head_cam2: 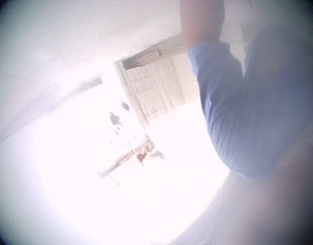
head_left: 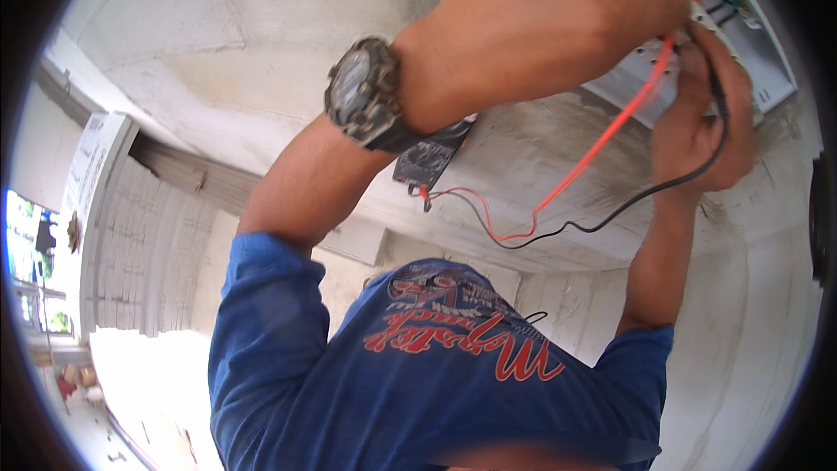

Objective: The person uses a multimeter to test the electrical panel, touching probes to various terminals and switches. They systematically check multiple points within the panel, moving the probes between different locations.

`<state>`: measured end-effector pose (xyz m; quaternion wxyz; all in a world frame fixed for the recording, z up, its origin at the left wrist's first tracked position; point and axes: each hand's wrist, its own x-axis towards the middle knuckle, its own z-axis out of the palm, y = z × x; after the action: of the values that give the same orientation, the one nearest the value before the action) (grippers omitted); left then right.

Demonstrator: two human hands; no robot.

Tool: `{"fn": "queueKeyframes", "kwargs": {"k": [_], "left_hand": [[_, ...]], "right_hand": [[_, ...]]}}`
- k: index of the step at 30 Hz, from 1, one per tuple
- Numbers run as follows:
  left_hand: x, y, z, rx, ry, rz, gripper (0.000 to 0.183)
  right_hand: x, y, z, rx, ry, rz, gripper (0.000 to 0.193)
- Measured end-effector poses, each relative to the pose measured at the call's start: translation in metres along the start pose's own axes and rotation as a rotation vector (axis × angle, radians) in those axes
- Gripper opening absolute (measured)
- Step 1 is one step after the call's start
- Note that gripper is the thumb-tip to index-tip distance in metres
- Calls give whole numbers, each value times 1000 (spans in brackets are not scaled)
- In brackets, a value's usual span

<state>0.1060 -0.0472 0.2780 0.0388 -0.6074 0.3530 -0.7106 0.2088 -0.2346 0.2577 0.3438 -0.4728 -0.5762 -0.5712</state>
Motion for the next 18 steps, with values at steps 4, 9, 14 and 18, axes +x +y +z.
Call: {"fn": "queueKeyframes", "kwargs": {"k": [4,9,14,18], "left_hand": [[3,18,-21,117,-210,-164,37],[10,33,-22,86,-129,-133,42],[7,35,-12,57,-142,-124,45],[6,32,0,39,-133,-113,45]], "right_hand": [[1,2,-3,41,39,-99,21],[-5,-1,-15,124,66,-83,31],[-14,5,-24,87,78,-47,32],[-15,12,-28,77,92,-43,32]]}}
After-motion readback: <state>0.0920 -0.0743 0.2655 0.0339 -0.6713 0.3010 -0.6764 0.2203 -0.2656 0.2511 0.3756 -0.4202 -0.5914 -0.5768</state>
